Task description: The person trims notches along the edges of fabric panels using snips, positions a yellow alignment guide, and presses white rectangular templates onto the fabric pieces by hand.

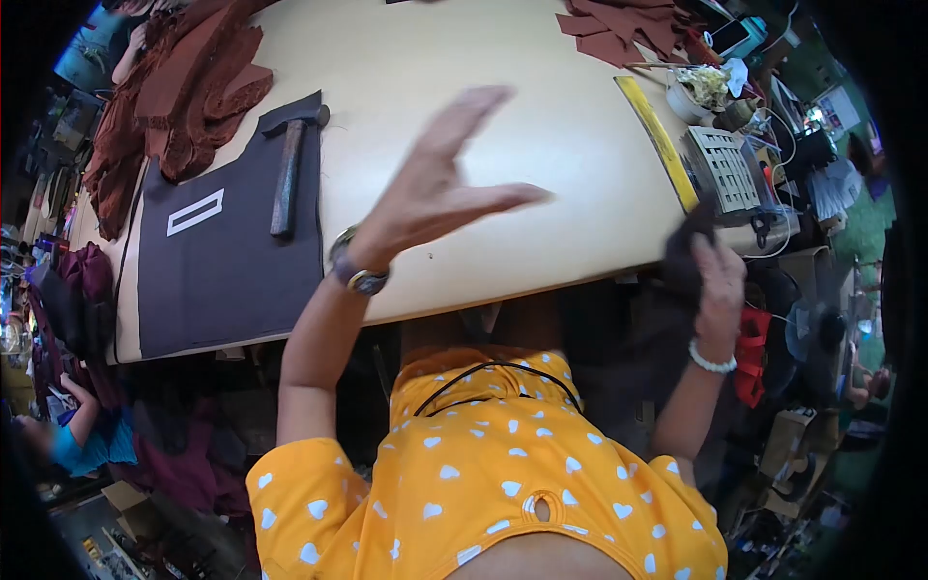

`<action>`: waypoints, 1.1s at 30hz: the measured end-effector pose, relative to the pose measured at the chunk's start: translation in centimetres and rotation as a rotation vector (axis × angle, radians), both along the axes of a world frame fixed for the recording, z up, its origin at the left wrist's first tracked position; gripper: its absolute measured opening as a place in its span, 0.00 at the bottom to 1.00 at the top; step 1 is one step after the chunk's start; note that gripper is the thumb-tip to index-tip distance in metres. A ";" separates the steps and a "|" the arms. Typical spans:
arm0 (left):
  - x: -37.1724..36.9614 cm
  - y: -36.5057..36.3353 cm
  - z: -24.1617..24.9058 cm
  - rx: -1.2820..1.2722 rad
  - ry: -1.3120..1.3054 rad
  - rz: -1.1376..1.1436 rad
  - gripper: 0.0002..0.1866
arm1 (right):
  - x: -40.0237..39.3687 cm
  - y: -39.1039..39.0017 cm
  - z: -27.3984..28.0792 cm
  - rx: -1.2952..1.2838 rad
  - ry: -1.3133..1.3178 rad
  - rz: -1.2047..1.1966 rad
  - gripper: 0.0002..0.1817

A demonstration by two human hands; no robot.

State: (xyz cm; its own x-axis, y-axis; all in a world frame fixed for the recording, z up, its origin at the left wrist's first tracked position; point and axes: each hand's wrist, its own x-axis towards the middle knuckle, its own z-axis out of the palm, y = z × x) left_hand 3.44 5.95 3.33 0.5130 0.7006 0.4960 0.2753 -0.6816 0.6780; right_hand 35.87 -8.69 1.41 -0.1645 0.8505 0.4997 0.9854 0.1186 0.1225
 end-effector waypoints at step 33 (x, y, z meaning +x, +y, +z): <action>-15.3 23.6 7.6 0.015 -0.201 0.548 0.17 | 3.9 34.0 4.2 0.432 0.310 0.010 0.09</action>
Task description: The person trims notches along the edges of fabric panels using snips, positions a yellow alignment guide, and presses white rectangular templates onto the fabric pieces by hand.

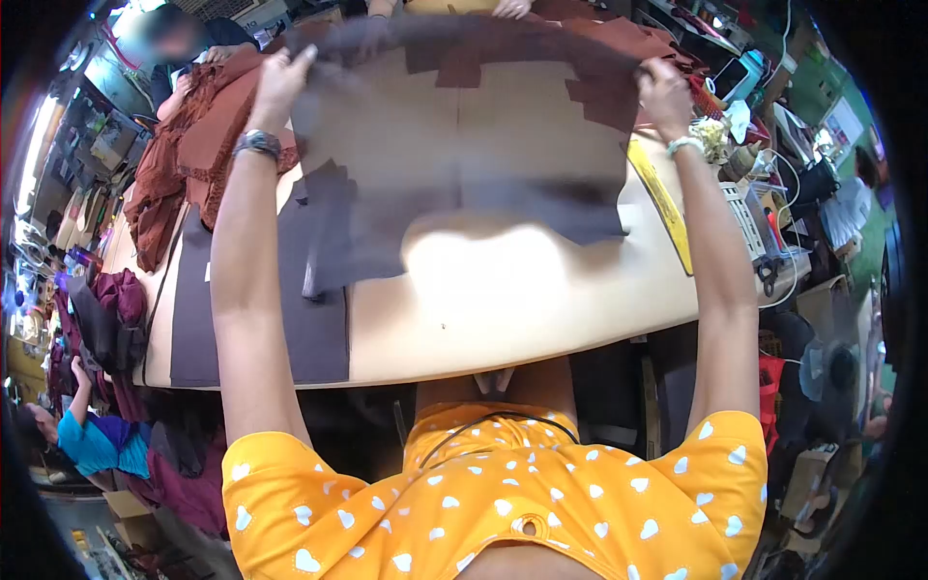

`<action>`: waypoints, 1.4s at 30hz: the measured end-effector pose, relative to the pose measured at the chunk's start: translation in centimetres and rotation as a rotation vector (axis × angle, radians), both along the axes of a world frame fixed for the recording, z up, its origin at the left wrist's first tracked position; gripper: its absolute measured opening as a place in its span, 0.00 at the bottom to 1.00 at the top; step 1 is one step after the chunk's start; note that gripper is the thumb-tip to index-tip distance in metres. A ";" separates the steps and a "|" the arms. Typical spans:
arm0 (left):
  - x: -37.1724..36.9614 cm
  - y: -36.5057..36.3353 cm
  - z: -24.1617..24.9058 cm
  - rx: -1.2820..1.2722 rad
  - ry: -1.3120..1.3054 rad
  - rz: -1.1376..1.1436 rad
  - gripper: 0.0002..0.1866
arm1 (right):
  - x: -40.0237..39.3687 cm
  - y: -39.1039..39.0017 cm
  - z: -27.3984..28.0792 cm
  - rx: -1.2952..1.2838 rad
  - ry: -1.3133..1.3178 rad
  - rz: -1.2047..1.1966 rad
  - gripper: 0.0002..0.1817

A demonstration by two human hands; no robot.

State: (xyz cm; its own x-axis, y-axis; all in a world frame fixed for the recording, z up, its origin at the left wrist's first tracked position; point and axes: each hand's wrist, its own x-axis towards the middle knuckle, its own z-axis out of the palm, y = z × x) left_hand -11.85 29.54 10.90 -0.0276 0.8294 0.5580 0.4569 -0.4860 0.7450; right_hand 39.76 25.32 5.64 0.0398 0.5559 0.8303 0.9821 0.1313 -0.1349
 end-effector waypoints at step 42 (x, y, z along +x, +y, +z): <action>19.5 -21.1 -3.2 -0.242 0.271 -1.083 0.08 | -14.2 -29.2 2.2 -0.462 0.451 0.631 0.21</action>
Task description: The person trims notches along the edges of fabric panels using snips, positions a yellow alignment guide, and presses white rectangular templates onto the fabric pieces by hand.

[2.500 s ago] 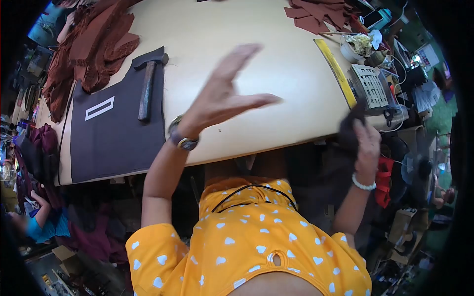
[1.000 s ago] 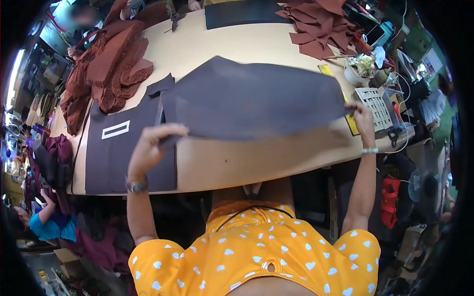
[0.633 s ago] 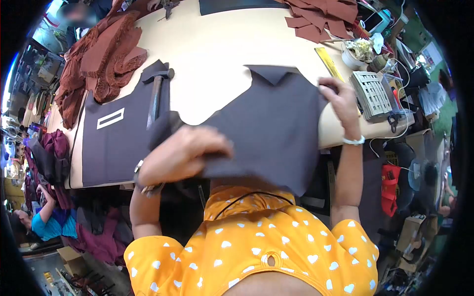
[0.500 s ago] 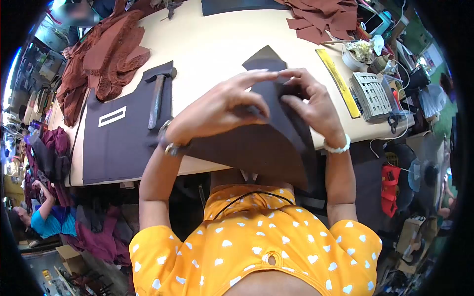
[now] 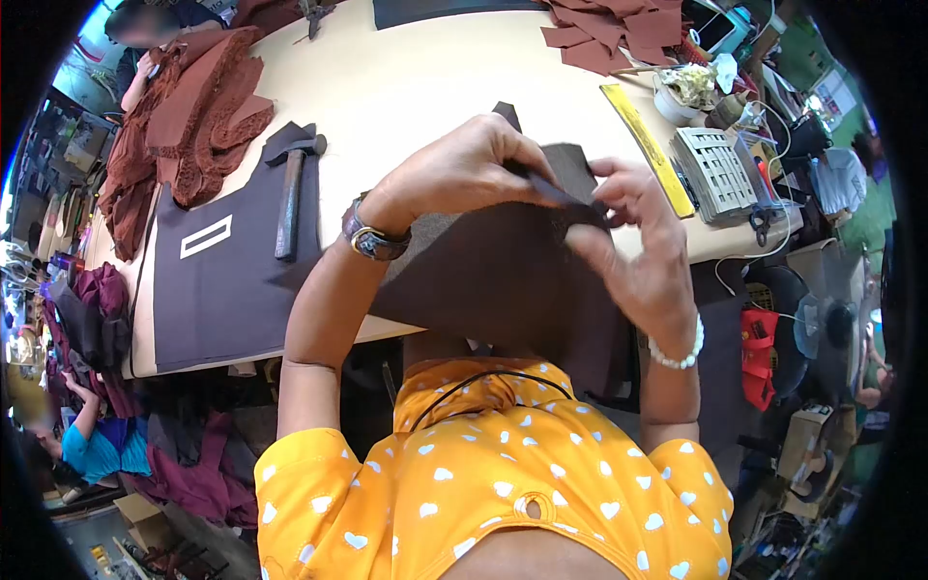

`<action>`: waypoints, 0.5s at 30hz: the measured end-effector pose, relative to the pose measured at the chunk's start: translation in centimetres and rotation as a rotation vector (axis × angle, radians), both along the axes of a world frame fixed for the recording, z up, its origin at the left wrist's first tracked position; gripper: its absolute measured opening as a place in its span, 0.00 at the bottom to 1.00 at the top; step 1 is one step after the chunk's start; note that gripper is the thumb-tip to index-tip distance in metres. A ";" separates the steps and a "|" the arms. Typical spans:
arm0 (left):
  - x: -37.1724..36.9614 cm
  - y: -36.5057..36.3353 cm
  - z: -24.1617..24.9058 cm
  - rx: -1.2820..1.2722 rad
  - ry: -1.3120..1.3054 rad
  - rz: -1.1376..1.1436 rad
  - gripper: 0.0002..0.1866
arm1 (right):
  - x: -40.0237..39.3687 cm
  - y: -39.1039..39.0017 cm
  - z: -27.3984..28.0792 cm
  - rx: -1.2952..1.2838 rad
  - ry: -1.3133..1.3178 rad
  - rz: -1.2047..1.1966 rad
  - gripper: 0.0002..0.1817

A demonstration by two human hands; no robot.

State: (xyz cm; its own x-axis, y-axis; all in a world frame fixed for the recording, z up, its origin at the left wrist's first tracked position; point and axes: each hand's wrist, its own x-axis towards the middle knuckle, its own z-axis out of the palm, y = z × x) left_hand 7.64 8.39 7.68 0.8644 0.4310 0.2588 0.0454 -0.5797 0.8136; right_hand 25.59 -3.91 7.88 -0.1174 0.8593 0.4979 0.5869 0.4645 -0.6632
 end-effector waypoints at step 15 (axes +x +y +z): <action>-6.6 -5.2 3.4 -0.042 -0.177 0.518 0.10 | 3.7 -7.1 -3.7 -0.080 0.516 -0.274 0.26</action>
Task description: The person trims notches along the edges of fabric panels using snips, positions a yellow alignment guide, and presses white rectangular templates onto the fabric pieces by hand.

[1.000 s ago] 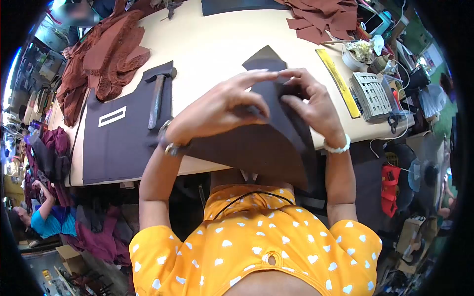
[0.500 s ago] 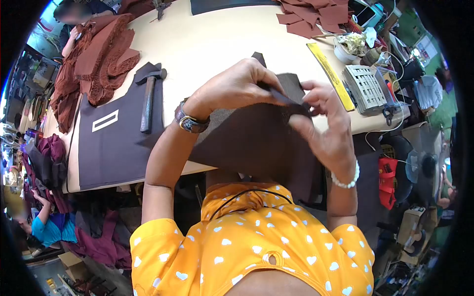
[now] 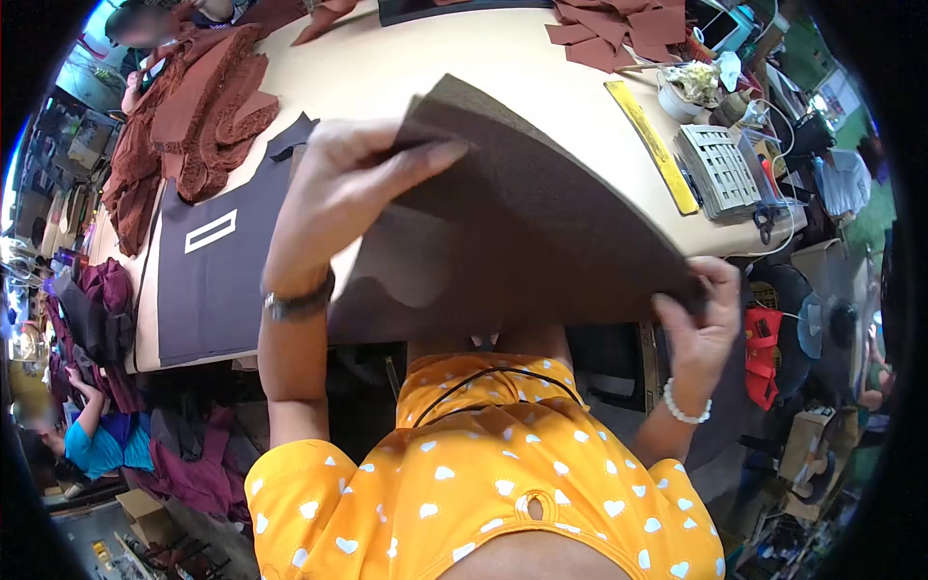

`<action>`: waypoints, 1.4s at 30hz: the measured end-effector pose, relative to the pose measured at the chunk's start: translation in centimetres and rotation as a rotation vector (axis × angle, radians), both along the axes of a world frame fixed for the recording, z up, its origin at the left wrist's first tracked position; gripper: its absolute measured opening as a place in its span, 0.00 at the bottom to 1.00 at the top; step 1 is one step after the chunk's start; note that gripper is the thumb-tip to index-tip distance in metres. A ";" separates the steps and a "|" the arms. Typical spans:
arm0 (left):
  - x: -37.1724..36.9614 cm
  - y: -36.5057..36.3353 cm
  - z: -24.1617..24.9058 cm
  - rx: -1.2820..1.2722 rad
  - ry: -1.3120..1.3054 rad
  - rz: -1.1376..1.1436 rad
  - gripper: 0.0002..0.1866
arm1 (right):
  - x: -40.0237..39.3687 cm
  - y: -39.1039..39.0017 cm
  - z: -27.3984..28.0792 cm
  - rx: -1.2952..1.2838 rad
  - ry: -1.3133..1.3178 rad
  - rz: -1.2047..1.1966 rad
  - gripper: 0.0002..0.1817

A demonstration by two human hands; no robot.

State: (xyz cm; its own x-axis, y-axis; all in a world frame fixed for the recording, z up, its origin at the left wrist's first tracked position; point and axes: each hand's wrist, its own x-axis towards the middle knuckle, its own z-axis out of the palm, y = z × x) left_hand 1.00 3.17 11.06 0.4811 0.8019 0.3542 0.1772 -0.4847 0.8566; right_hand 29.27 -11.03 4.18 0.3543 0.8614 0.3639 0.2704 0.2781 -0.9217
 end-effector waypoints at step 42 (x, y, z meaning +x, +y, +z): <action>0.5 -1.9 -8.6 -0.362 -0.510 0.539 0.05 | 1.5 6.5 -2.5 0.048 0.450 0.090 0.08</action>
